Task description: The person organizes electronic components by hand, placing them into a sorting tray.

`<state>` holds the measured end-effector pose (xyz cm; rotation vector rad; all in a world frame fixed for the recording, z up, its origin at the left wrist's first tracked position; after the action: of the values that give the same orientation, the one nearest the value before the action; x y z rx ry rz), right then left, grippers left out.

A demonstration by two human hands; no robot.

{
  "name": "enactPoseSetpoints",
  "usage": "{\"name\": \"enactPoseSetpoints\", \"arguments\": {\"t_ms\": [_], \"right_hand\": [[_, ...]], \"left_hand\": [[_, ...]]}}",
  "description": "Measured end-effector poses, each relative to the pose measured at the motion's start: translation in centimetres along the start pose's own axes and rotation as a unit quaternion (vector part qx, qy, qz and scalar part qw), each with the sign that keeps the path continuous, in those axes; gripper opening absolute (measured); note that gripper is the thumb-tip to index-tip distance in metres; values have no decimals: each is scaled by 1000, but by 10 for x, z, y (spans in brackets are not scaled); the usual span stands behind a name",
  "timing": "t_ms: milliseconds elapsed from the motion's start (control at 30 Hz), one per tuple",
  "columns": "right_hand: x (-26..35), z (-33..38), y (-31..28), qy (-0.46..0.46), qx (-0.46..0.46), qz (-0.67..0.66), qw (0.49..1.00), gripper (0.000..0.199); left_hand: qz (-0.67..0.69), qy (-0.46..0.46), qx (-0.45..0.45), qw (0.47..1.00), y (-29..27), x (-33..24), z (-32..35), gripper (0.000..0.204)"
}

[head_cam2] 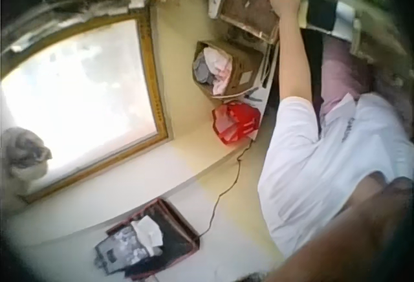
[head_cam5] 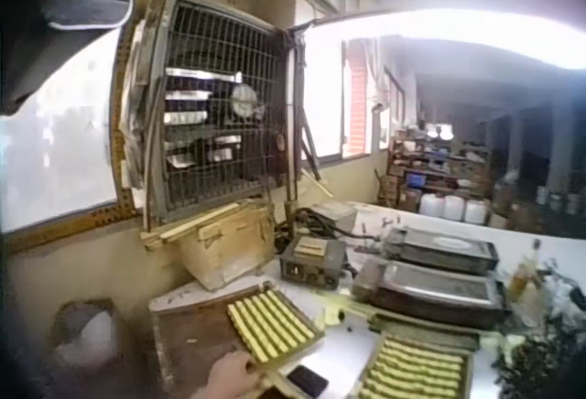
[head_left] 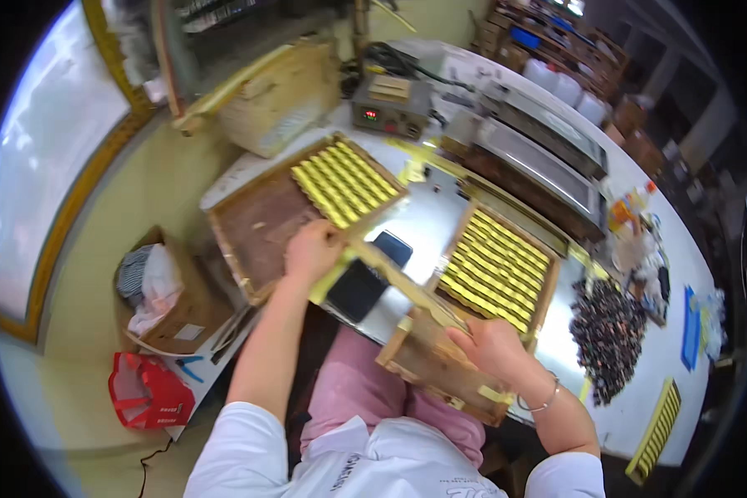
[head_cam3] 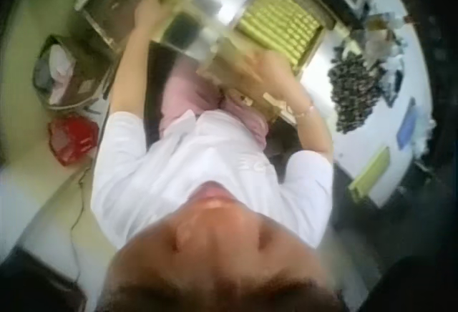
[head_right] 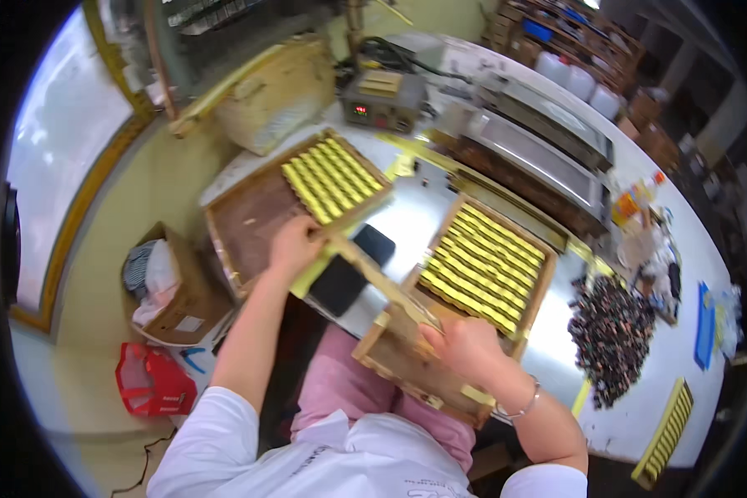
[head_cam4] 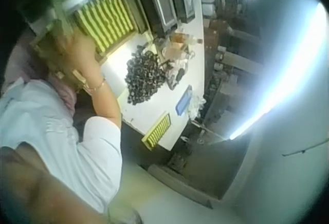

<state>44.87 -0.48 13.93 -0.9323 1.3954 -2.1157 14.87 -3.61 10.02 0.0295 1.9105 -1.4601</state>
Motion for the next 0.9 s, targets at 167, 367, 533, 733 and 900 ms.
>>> {"name": "enactPoseSetpoints", "arguments": {"t_ms": [167, 367, 533, 733, 900], "right_hand": [[-144, 77, 4, -1, -118, -38, 992, 45], [-232, 94, 3, 54, -128, -25, 990, 44], [-264, 82, -8, 77, -115, -21, 990, 48], [-288, 71, 6, 151, 30, -64, 986, 49], [-294, 80, 14, 209, 74, -205, 953, 43]], "left_hand": [[4, 9, -19, 1000, 27, -31, -9, 24], [-22, 46, -15, 999, 56, -60, -10, 24], [-16, 32, -6, 999, 68, -68, -10, 26], [-20, 21, -2, 1000, 74, -73, -10, 26], [-25, 32, -12, 999, 70, -78, -5, 26]]}}
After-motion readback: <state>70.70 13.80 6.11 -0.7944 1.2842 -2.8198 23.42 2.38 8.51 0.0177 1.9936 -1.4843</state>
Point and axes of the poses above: each hand's wrist, its own z-axis away from the middle knuckle, its own y-axis out of the palm, x = y × z, the point moved 10 cm from there along -z, towards the middle knuckle, and after that the axes turned 5 degrees about x, right-handed, at the moved point
